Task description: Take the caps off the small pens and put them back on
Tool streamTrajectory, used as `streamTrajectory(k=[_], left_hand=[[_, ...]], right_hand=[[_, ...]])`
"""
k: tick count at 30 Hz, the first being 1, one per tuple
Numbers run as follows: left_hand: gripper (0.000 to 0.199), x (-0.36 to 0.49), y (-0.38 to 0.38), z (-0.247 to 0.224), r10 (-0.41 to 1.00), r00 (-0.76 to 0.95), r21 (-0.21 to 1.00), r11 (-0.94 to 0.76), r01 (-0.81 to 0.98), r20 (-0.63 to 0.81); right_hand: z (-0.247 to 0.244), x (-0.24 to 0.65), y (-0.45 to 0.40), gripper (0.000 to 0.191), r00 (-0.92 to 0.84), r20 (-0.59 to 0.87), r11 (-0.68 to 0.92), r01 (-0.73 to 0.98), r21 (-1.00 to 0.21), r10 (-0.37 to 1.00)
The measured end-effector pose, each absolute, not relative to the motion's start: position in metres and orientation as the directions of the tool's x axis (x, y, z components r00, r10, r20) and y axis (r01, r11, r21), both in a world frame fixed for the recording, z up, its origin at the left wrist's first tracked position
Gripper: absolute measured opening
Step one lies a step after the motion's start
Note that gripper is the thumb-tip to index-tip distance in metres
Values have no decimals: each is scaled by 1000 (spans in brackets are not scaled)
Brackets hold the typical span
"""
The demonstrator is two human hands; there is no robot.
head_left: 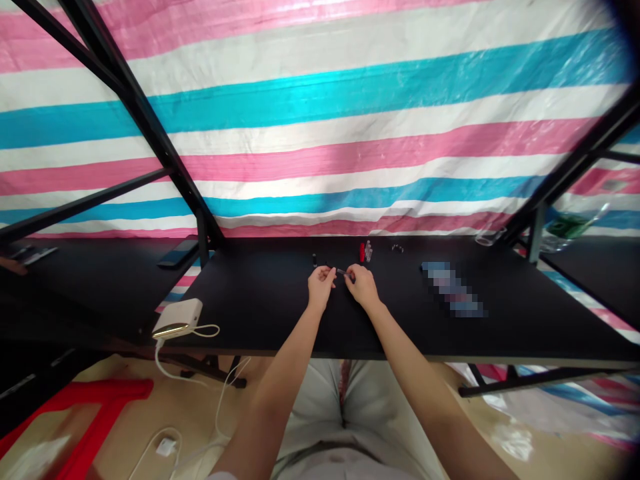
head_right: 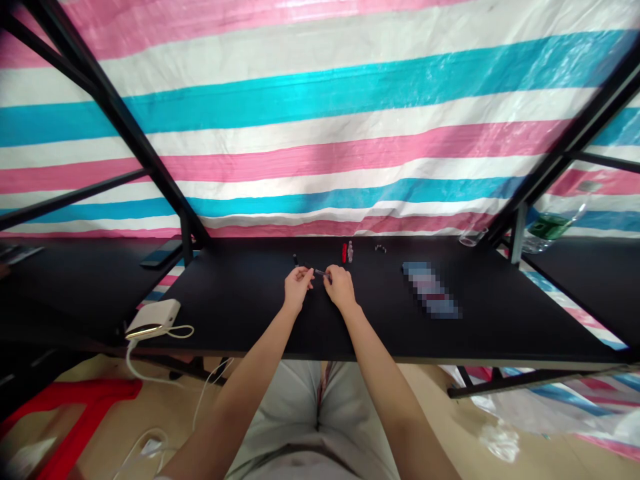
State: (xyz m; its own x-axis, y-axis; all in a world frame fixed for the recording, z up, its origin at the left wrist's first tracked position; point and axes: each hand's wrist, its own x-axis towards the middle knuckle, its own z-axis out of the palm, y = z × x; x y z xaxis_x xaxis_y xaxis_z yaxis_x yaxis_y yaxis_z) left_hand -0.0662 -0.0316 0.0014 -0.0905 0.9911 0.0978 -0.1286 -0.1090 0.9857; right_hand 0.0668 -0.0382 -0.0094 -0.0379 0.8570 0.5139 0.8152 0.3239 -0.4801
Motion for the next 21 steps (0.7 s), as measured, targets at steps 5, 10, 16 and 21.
streamTrajectory(k=[5,10,16,21], left_hand=[[28,-68,-31,1,989,-123,987,-102,-123,87],[28,-66,-33,4,992,-74,991,-106,-87,100],[26,-63,-35,-1,991,-7,991,-134,-26,134],[21,-57,-34,-8,966,32,958,-258,128,256]], right_hand=[[-16,80,-34,10,210,500,121,826,-551,840],[-20,102,-28,12,431,415,-80,764,-640,801],[-21,114,-16,7,464,320,-161,739,-655,826],[-21,112,-8,9,470,292,-198,746,-636,833]])
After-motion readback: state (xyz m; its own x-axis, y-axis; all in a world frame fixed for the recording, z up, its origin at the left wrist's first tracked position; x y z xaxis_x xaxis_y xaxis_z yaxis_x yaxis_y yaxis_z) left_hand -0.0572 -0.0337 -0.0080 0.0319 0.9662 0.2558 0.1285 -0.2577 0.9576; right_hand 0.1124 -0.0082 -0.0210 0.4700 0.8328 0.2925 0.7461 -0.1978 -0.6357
